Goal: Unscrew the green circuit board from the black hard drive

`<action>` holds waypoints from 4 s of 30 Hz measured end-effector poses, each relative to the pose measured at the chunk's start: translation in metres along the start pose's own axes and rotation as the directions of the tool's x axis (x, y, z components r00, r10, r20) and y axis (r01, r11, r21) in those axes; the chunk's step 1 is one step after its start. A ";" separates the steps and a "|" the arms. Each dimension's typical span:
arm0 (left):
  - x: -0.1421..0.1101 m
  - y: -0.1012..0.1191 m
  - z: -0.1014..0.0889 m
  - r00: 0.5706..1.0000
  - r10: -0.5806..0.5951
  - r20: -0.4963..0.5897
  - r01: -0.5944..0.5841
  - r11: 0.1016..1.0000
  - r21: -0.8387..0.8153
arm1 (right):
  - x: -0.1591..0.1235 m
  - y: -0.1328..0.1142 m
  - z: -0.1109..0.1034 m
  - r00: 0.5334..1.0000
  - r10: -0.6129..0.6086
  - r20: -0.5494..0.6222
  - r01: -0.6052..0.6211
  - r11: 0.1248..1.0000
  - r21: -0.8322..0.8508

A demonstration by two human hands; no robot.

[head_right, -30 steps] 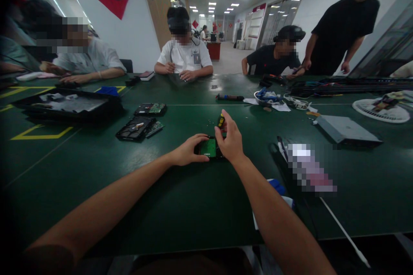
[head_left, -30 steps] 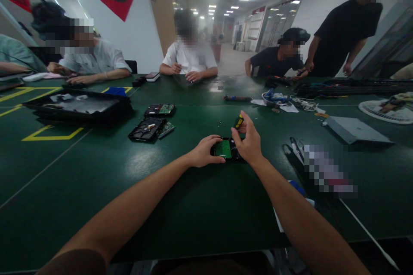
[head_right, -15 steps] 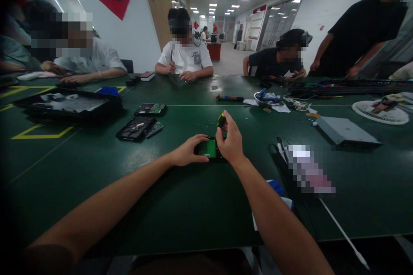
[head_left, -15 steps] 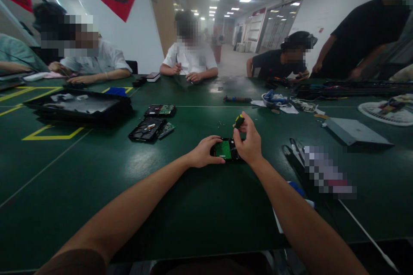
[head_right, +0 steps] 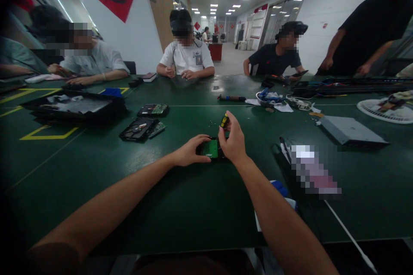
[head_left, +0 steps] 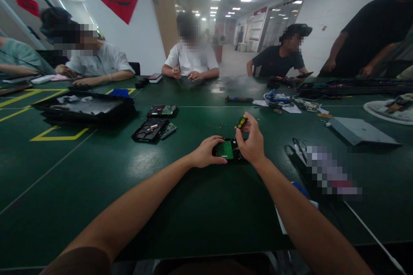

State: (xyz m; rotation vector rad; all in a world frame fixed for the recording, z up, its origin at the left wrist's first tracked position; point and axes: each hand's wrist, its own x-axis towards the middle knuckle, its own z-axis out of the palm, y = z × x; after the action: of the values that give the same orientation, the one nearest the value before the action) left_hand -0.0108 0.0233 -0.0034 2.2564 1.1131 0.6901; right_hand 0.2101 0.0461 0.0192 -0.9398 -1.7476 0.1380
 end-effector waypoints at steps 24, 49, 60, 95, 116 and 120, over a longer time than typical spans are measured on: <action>-0.001 0.001 0.001 1.000 -0.013 0.009 0.013 1.000 -0.006 | -0.001 -0.003 0.000 1.000 0.016 0.014 -0.016 1.000 -0.009; -0.002 0.002 0.001 1.000 0.004 -0.010 -0.004 1.000 -0.005 | 0.000 -0.003 -0.002 0.999 -0.051 -0.015 0.050 0.995 -0.085; 0.000 0.004 0.002 1.000 0.005 -0.014 -0.004 1.000 0.009 | -0.001 -0.003 -0.003 0.999 -0.044 -0.007 0.043 0.996 -0.080; 0.001 0.005 0.002 1.000 0.007 -0.001 -0.007 1.000 -0.010 | 0.000 -0.001 -0.006 1.000 -0.029 -0.005 0.029 0.997 -0.076; -0.001 0.006 0.000 1.000 0.009 -0.010 -0.009 1.000 -0.003 | 0.000 -0.003 -0.002 1.000 -0.013 -0.024 0.012 1.000 -0.025; -0.001 0.005 0.000 1.000 0.008 -0.011 -0.008 1.000 -0.010 | 0.001 -0.004 -0.003 0.999 -0.023 -0.045 0.020 0.997 -0.070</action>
State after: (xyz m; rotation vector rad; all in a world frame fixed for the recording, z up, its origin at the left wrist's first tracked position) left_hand -0.0086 0.0203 -0.0004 2.2527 1.1038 0.7111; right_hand 0.2109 0.0430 0.0230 -0.9665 -1.7291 0.0415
